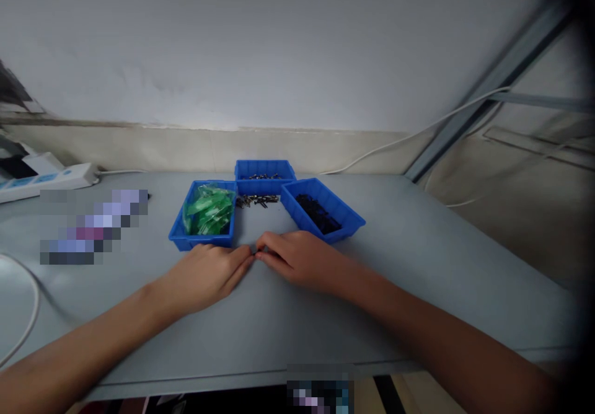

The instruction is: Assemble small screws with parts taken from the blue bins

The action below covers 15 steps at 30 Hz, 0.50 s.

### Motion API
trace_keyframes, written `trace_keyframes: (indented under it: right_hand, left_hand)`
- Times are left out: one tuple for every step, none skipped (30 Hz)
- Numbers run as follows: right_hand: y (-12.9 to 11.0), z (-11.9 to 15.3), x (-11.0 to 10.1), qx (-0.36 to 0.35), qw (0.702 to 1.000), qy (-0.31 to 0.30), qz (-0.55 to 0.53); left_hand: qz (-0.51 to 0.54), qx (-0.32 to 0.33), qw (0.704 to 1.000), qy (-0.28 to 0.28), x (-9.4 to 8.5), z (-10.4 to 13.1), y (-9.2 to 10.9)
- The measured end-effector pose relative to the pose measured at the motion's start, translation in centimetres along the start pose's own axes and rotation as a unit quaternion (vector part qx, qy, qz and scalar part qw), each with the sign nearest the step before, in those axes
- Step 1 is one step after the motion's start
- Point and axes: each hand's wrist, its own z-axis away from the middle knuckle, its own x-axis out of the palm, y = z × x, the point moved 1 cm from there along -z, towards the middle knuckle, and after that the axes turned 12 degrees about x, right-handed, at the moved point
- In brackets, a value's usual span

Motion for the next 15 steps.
trace_keyframes:
  right_hand:
    - [0.07, -0.02, 0.07, -0.001, 1.000, 0.005, 0.006]
    - [0.14, -0.04, 0.15, -0.002, 1.000, 0.008, 0.011]
    - [0.20, -0.06, 0.21, -0.004, 1.000, 0.007, 0.016]
    - [0.24, -0.08, 0.26, -0.006, 1.000, 0.003, 0.019]
    - [0.26, -0.10, 0.28, -0.008, 1.000, -0.002, 0.020]
    - [0.26, -0.11, 0.29, -0.010, 1.000, -0.008, 0.018]
    - [0.25, -0.12, 0.30, -0.013, 1.000, -0.013, 0.014]
    - [0.23, -0.12, 0.30, -0.016, 1.000, -0.015, 0.011]
    - [0.21, -0.11, 0.33, -0.021, 1.000, -0.017, 0.008]
    - [0.20, -0.09, 0.37, -0.026, 0.999, -0.017, 0.007]
    - [0.20, -0.07, 0.44, -0.033, 0.999, -0.015, 0.007]
    - [0.20, -0.04, 0.53, -0.042, 0.999, -0.014, 0.007]
    - [0.21, -0.01, 0.63, -0.049, 0.999, -0.012, 0.007]
    - [0.21, 0.02, 0.73, -0.055, 0.998, -0.010, 0.007]
    - [0.21, 0.05, 0.81, -0.061, 0.998, -0.009, 0.006]
  left_hand:
    - [0.000, -0.002, 1.000, 0.002, -0.01, -0.01, -0.01]
    - [0.001, -0.004, 1.000, 0.003, -0.03, -0.02, -0.03]
    - [0.001, -0.006, 1.000, 0.002, -0.06, -0.04, -0.04]
    - [0.002, -0.007, 1.000, 0.001, -0.09, -0.05, -0.04]
    - [0.003, -0.008, 1.000, 0.000, -0.13, -0.06, -0.04]
    - [0.004, -0.008, 1.000, 0.000, -0.17, -0.07, -0.03]
    - [0.007, -0.009, 1.000, -0.001, -0.21, -0.08, -0.02]
    - [0.010, -0.009, 1.000, 0.000, -0.24, -0.08, -0.01]
    - [0.013, -0.008, 1.000, 0.001, -0.28, -0.08, 0.01]
    - [0.015, -0.006, 1.000, 0.002, -0.31, -0.08, 0.03]
    - [0.017, -0.002, 1.000, 0.003, -0.34, -0.09, 0.05]
    - [0.019, 0.004, 1.000, 0.004, -0.38, -0.10, 0.08]
    - [0.022, 0.011, 1.000, 0.006, -0.43, -0.12, 0.12]
    - [0.025, 0.018, 0.999, 0.008, -0.48, -0.14, 0.16]
    - [0.028, 0.026, 0.999, 0.012, -0.54, -0.16, 0.20]
